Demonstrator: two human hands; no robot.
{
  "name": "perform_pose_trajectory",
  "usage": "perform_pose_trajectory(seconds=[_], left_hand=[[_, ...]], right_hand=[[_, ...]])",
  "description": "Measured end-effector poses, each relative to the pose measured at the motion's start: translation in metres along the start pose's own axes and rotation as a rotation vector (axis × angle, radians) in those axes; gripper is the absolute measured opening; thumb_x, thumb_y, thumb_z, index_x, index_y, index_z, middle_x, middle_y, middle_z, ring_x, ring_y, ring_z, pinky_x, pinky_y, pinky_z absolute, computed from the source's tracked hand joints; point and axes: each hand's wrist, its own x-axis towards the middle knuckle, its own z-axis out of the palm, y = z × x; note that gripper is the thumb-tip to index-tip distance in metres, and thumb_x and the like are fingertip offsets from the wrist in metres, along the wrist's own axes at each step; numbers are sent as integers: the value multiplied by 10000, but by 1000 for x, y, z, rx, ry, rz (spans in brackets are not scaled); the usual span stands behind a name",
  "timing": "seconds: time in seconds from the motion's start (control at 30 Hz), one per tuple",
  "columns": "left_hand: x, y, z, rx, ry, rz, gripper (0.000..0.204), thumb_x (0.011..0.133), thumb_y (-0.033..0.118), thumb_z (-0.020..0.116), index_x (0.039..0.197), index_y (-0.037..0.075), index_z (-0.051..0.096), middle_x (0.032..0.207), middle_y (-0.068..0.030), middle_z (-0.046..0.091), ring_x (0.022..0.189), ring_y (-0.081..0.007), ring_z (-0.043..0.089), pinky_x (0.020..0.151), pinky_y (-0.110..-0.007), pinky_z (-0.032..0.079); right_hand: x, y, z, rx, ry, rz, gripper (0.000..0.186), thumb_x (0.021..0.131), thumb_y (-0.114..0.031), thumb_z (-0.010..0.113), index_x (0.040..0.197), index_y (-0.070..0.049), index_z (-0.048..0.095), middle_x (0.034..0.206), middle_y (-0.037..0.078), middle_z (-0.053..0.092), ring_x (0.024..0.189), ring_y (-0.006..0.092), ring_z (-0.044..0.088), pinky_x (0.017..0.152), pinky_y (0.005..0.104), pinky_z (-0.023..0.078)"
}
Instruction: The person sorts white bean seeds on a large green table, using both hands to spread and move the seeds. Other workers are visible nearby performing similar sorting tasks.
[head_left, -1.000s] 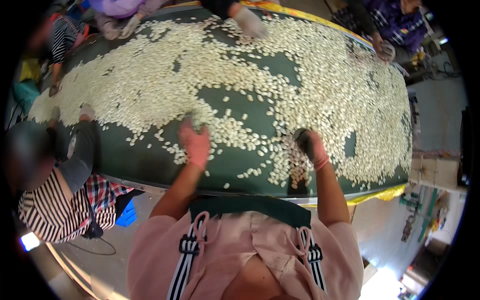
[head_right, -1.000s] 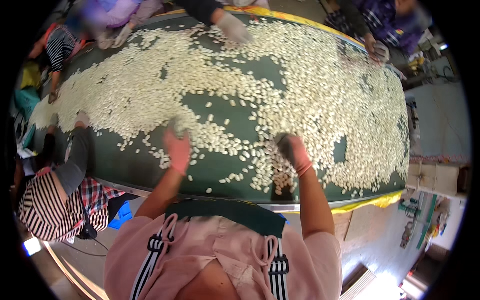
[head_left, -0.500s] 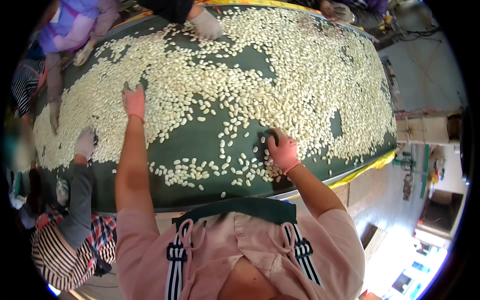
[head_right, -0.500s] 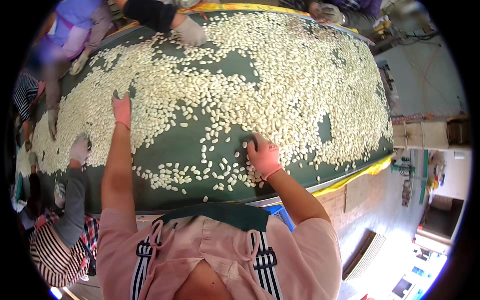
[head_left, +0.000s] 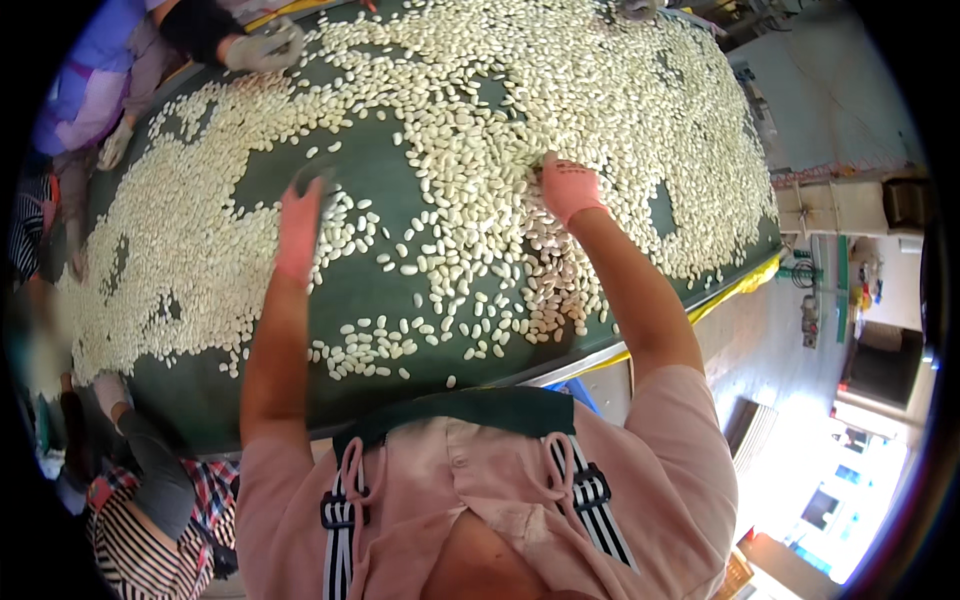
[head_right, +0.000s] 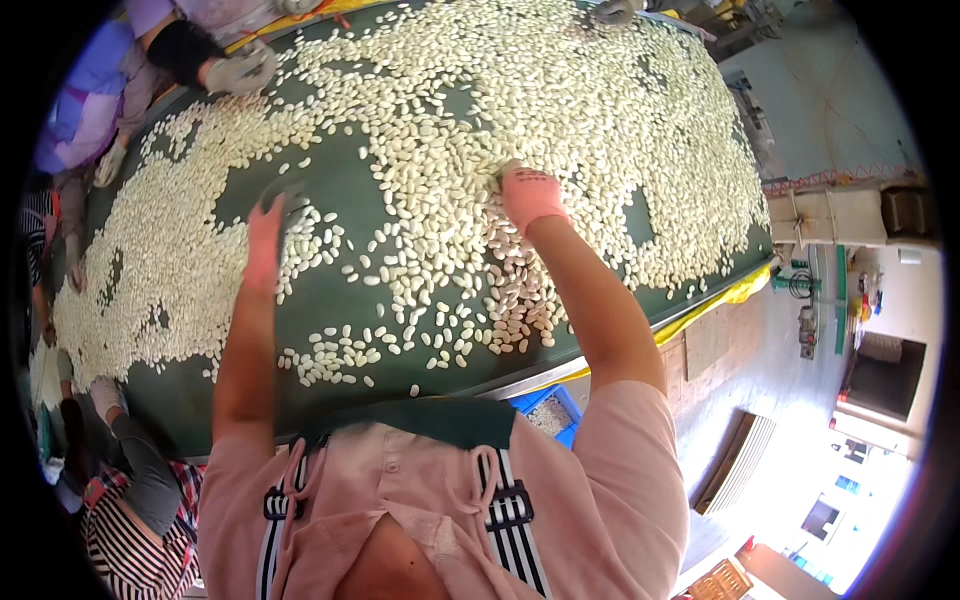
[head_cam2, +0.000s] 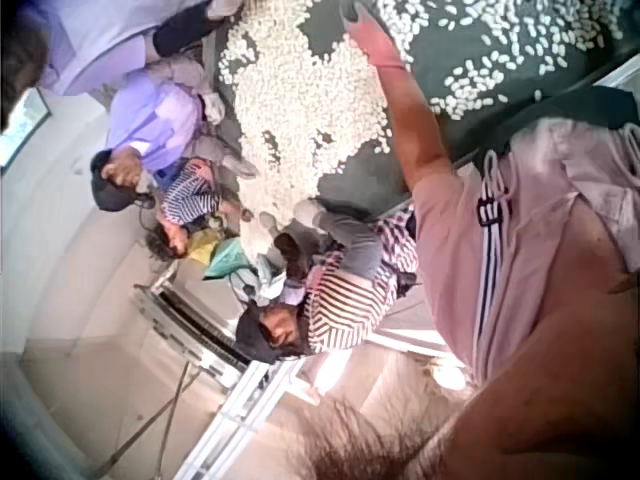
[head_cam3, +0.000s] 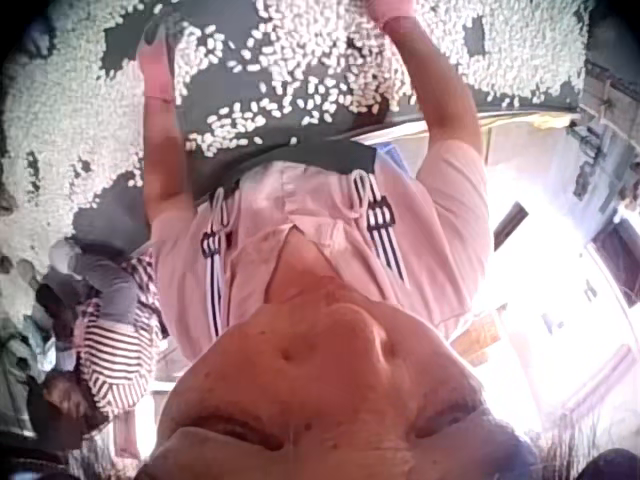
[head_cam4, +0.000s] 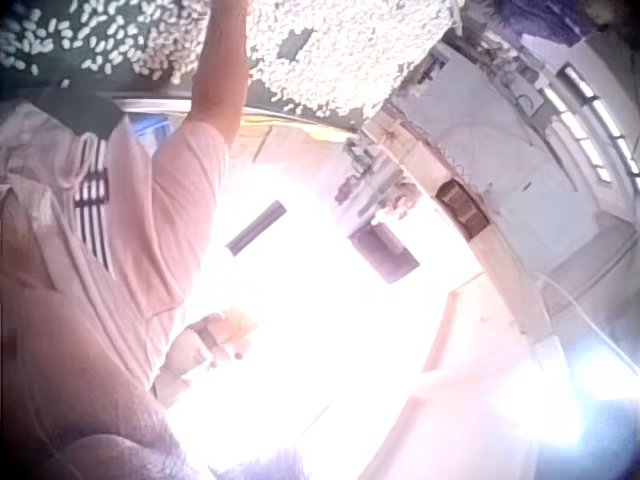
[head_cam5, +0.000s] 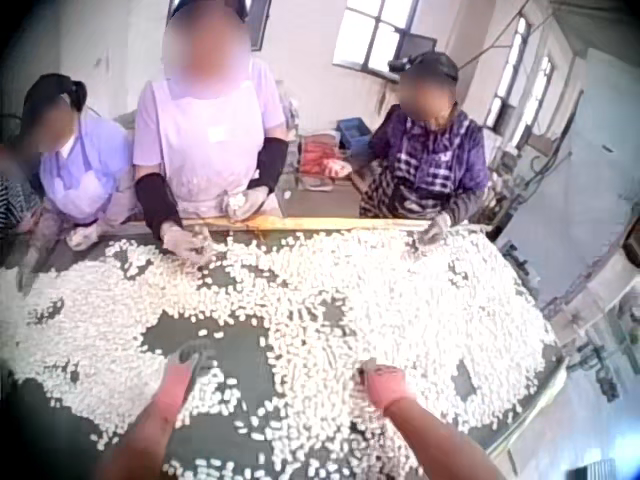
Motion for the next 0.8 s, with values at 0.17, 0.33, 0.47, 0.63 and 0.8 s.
perform_pose_trajectory(seconds=[0.17, 0.33, 0.47, 0.63, 0.8], left_hand=[[-51, -5, -117, 620, 511, 244, 417, 944, 189, 582, 1309, -12, 567, 1243, -143, 625, 1145, -244, 578, 1003, -341, 434], [-63, -40, -191, 915, 702, 147, 556, 899, 270, 632, 1378, 14, 516, 1391, -186, 520, 1291, -334, 469, 1103, -405, 350], [-58, -25, -78, 499, 394, 219, 534, 937, 186, 599, 1424, 15, 464, 1439, -147, 493, 1321, -252, 457, 1106, -332, 332], [-100, 0, 0, -277, -282, -236, 460, 992, 172, 561, 1421, 37, 466, 1309, -81, 577, 1165, -160, 564, 928, -272, 474], [-132, -1, -49, 104, 2, -57, 342, 996, 69, 487, 1328, 23, 557, 1240, -64, 620, 1045, -159, 622, 907, -264, 482]], right_hand=[[-36, -3, 28, 1637, -188, 267, 248, 957, -272, 479, 940, -48, 582, 730, 53, 613, 534, 159, 543, 494, 309, 436], [-114, 0, 41, 2503, -429, 339, 248, 995, -254, 456, 805, -106, 516, 726, 15, 493, 550, 92, 425, 424, 193, 288], [-127, 64, 33, 2394, 76, 461, 301, 1032, -365, 486, 851, -131, 538, 653, -65, 422, 506, 71, 342, 450, 215, 261], [-143, 101, 60, 651, 197, 450, 353, 991, -367, 482, 1033, -45, 619, 831, 133, 688, 769, 315, 667, 701, 416, 516], [-160, 18, 43, 204, 6, 445, 344, 978, -339, 482, 1139, -38, 528, 999, 167, 705, 960, 383, 669, 842, 477, 513]])
